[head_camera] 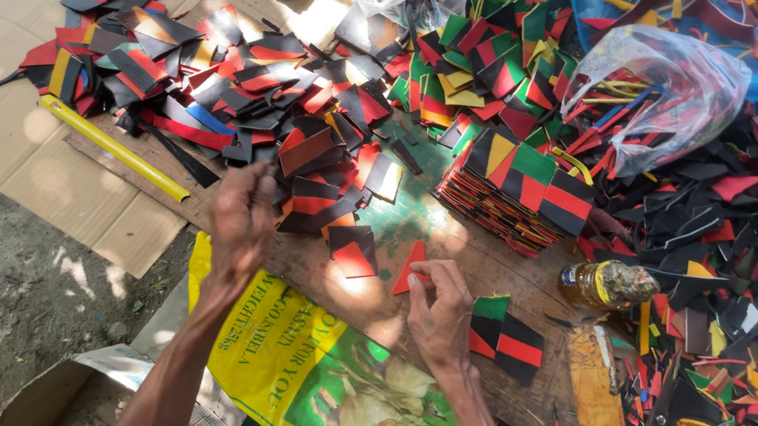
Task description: The person assembles small leather pieces by hand, aligning and pressing them together on a wooden workbench. They use a wooden block to press the pieces and a utility knife to trim edges, working with red, black, green, and yellow leather scraps.
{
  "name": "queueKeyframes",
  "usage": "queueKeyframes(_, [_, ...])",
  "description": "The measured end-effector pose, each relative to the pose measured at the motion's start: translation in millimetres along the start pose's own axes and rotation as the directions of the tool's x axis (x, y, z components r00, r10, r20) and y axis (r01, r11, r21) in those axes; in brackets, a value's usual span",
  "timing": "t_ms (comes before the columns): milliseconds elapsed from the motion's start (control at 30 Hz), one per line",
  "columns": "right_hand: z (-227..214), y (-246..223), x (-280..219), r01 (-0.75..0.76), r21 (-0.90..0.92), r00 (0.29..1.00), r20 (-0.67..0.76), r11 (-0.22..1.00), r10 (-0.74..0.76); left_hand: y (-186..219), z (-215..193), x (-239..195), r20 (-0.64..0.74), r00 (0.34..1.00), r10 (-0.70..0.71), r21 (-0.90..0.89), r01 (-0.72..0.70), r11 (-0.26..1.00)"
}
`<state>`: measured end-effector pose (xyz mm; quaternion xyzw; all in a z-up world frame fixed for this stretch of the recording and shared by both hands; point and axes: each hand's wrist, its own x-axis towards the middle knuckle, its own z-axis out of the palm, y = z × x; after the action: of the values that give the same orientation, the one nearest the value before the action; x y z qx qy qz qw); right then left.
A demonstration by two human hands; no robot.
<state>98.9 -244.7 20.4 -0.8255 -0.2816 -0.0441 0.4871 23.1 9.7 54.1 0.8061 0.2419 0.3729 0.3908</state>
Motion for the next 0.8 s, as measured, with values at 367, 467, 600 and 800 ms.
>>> queueKeyframes(367, [62.7,-8.9,105.3,-0.164,0.287,0.964,0.251,0.944,0.091,-48.5,-50.6,34.1,0.161,0.907,-0.389,0.121,0.373,0.920])
queueKeyframes(467, [88.6,-9.9,147.5,-0.043,0.118,0.985,0.171,0.992,0.023,-57.9,-55.3,27.1,0.084,0.950,-0.301,0.106,0.292,0.951])
queueKeyframes(600, [113.1,-19.4,162.2,-0.166,0.023,0.973,0.168,0.986,0.159,-62.9,-48.8,37.0,0.113,0.870,-0.480,-0.032,0.486,0.873])
queueKeyframes(800, [122.2,-32.9,146.1,0.057,0.025,0.986,0.157,0.998,-0.060,-62.4,-28.1,49.9,0.108,0.877,-0.469,0.009,0.471,0.882])
